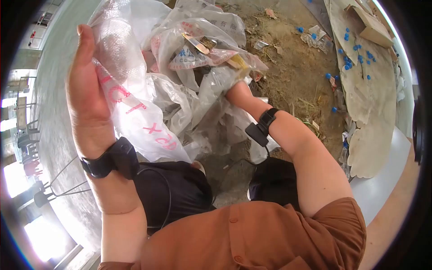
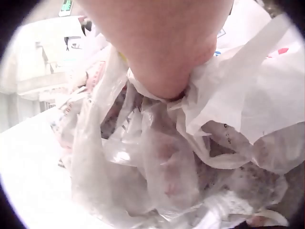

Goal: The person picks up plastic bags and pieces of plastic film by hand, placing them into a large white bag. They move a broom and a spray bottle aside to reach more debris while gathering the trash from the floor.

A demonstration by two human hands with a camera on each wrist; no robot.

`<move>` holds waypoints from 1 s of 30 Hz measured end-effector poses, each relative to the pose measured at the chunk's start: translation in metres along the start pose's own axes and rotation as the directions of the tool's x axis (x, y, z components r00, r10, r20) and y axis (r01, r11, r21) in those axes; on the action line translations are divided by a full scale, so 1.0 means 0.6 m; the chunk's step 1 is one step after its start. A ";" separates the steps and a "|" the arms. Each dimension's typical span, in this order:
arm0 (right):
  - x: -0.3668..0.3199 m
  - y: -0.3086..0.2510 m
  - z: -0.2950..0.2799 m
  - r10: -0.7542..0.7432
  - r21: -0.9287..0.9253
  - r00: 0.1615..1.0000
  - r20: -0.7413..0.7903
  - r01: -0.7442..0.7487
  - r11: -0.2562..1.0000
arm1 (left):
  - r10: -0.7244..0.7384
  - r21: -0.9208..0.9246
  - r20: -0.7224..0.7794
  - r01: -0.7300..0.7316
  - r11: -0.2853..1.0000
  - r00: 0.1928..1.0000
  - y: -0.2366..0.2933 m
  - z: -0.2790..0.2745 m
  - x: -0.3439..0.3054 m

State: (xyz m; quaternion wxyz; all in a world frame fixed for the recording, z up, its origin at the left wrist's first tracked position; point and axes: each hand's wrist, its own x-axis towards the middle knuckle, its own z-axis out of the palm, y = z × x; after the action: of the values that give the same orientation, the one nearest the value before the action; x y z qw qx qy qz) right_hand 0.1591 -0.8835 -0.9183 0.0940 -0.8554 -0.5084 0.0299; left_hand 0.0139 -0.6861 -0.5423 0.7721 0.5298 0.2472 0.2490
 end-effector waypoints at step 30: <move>0.095 -0.337 -0.247 -0.042 0.728 0.860 0.508 -0.403 0.555 | 0.067 -0.054 -0.201 -0.079 0.995 0.977 0.055 0.042 -0.032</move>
State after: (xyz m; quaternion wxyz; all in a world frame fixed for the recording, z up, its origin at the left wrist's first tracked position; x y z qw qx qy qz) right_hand 0.0336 -0.7586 -0.7317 0.3468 -0.7290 -0.3489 0.4760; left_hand 0.0114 -0.7054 -0.5008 0.7498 0.4870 0.2958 0.3364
